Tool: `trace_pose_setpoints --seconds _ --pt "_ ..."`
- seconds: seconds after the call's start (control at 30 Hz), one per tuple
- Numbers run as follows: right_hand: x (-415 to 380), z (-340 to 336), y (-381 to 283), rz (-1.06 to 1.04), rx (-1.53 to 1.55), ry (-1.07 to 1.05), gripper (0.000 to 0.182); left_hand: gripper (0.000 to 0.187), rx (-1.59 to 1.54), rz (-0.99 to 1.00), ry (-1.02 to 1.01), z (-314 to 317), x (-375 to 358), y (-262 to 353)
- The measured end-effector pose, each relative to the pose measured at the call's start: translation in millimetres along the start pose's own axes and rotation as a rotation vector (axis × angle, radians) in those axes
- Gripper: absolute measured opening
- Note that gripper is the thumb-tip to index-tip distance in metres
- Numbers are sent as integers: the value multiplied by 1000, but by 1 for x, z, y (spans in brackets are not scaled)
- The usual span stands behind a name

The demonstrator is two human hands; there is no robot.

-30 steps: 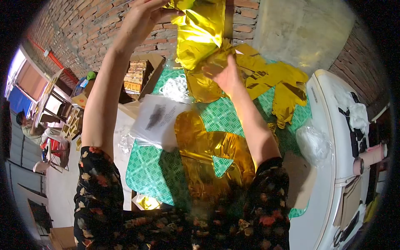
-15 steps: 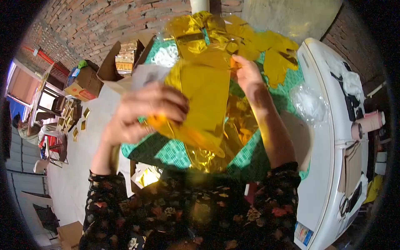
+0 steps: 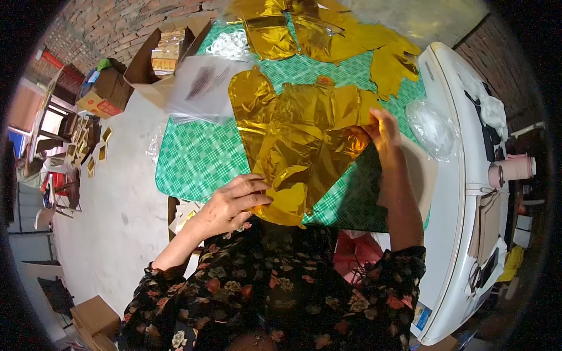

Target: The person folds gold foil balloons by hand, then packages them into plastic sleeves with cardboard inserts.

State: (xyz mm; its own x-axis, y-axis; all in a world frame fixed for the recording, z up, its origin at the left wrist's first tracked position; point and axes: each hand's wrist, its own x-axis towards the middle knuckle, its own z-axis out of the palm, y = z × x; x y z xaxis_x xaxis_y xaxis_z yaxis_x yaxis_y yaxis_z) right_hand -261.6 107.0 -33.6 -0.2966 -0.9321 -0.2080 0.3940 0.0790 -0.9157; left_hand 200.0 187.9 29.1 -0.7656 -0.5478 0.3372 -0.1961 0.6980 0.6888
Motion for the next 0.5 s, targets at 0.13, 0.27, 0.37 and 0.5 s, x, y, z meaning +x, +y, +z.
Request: trace_pose_setpoints --seconds 0.13,0.27,0.37,0.5 --pt "-19 8 1 -495 -472 190 43 50 -30 -24 16 9 -6 -1" --pt "-21 69 -18 -1067 -1268 357 41 45 -21 15 45 22 -9 -9" --pt "-15 97 -8 -1180 -1364 66 35 35 16 40 60 25 -8 -10" --pt "-21 149 23 -1095 -1493 -84 37 45 -12 31 55 26 -9 -12"
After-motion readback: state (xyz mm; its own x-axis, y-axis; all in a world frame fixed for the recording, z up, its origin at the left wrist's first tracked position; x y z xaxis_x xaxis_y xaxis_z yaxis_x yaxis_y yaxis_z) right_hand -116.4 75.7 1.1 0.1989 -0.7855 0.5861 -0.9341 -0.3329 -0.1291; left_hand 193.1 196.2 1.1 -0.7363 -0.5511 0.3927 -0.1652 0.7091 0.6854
